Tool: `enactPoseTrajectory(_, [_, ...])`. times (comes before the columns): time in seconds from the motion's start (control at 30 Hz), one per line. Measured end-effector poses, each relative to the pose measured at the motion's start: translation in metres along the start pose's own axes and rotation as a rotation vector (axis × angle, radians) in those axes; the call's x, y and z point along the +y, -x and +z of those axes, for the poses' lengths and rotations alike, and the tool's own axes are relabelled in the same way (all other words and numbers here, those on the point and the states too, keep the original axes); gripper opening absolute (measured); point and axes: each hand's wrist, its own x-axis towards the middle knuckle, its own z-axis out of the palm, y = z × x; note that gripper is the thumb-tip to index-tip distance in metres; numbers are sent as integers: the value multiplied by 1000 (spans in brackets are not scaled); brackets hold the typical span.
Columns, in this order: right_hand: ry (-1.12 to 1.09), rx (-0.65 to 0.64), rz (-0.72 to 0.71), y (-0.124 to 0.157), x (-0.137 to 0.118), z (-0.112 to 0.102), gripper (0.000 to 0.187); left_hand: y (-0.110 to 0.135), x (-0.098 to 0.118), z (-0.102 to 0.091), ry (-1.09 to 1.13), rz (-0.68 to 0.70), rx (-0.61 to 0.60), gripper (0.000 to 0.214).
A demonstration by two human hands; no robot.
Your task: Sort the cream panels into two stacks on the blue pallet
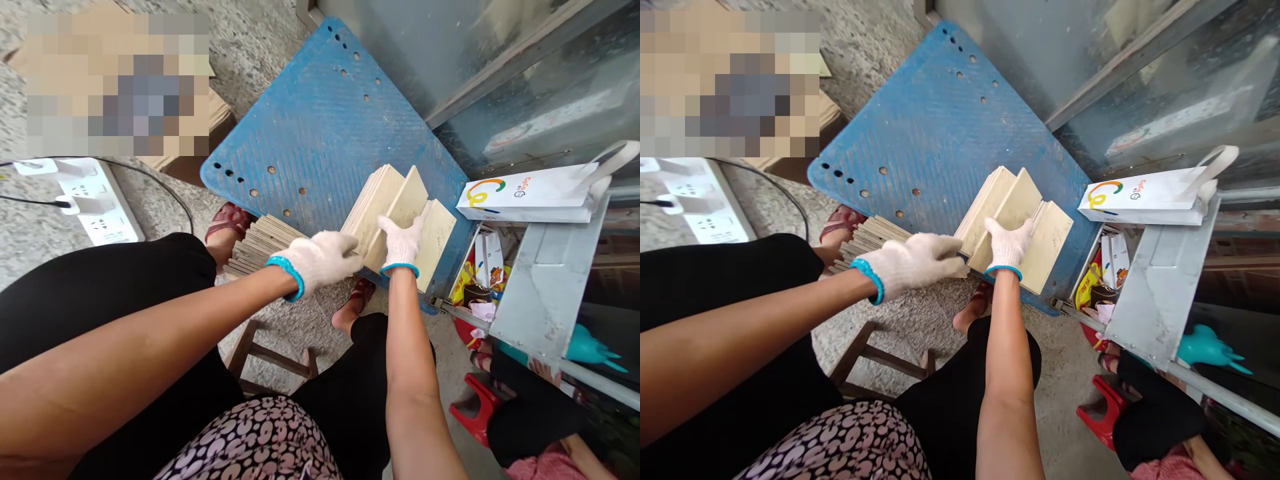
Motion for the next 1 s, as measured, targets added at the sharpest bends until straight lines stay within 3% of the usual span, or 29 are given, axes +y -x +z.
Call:
enactPoseTrajectory(0.13, [102,34,90,-6,-11,7,113,17,-3,10,-276,138,-70,36])
enactPoseTrajectory(0.27, [184,30,123,-1,-25,17,115,28,-3,9,-447,98,-192,31])
enactPoseTrajectory(0.5, [277,31,142,2,-32,29,113,37,-7,-1,-381,126,-201,29])
enactPoseTrajectory(1.0, [356,50,86,4,-33,38,106,39,-8,-7,-348,20,-260,30])
